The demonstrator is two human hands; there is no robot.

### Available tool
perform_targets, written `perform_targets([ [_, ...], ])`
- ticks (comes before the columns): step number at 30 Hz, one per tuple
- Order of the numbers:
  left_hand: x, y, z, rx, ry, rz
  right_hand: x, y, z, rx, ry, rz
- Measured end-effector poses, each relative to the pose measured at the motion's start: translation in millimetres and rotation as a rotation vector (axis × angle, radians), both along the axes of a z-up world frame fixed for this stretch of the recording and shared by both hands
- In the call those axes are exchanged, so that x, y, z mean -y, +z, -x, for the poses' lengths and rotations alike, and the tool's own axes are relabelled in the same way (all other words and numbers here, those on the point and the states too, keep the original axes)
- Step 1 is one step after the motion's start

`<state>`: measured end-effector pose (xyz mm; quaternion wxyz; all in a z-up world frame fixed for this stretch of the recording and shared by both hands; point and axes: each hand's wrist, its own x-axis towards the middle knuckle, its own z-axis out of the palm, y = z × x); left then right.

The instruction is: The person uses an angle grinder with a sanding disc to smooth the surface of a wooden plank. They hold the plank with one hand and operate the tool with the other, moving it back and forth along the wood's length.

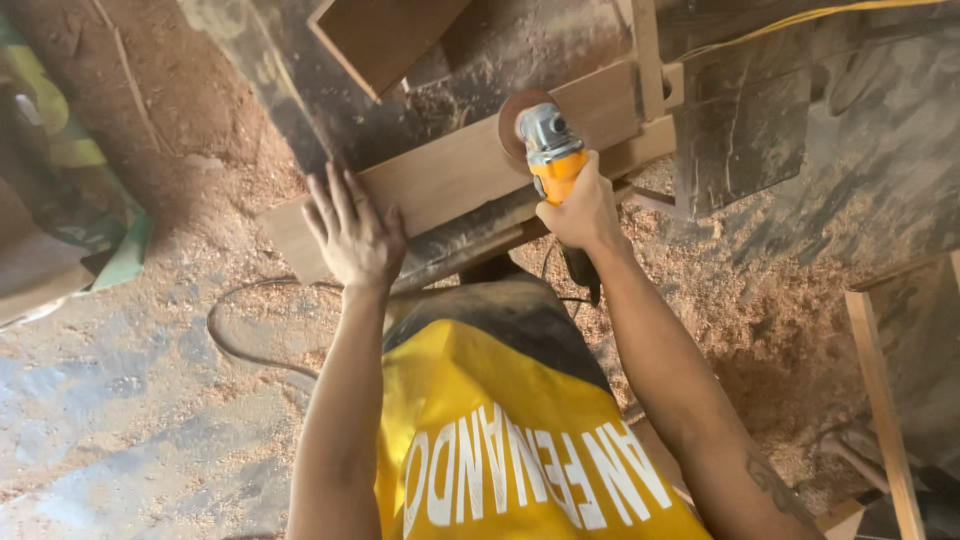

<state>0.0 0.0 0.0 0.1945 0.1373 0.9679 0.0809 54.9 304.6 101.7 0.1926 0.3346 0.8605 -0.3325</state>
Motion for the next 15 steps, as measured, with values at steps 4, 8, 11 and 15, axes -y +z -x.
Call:
perform_targets([
  [4, -0.9, 2.5, -5.1, -0.121, -0.002, -0.077, -40.4, -16.8, 0.0, 0.075, -0.12, -0.065],
  [8, -0.4, 6.3, -0.6, -0.151, 0.015, -0.137, -77.7, -31.1, -5.1, -0.042, -0.2, -0.107],
  [11, -4.1, 2.5, 2.3, -0.168, 0.003, -0.122, -104.1, -41.9, -4.6, -0.116, -0.227, -0.183],
  [15, -3.3, 3.3, 0.6, -0.244, -0.001, -0.125, -117.8, -41.8, -3.7, -0.115, -0.35, -0.222],
])
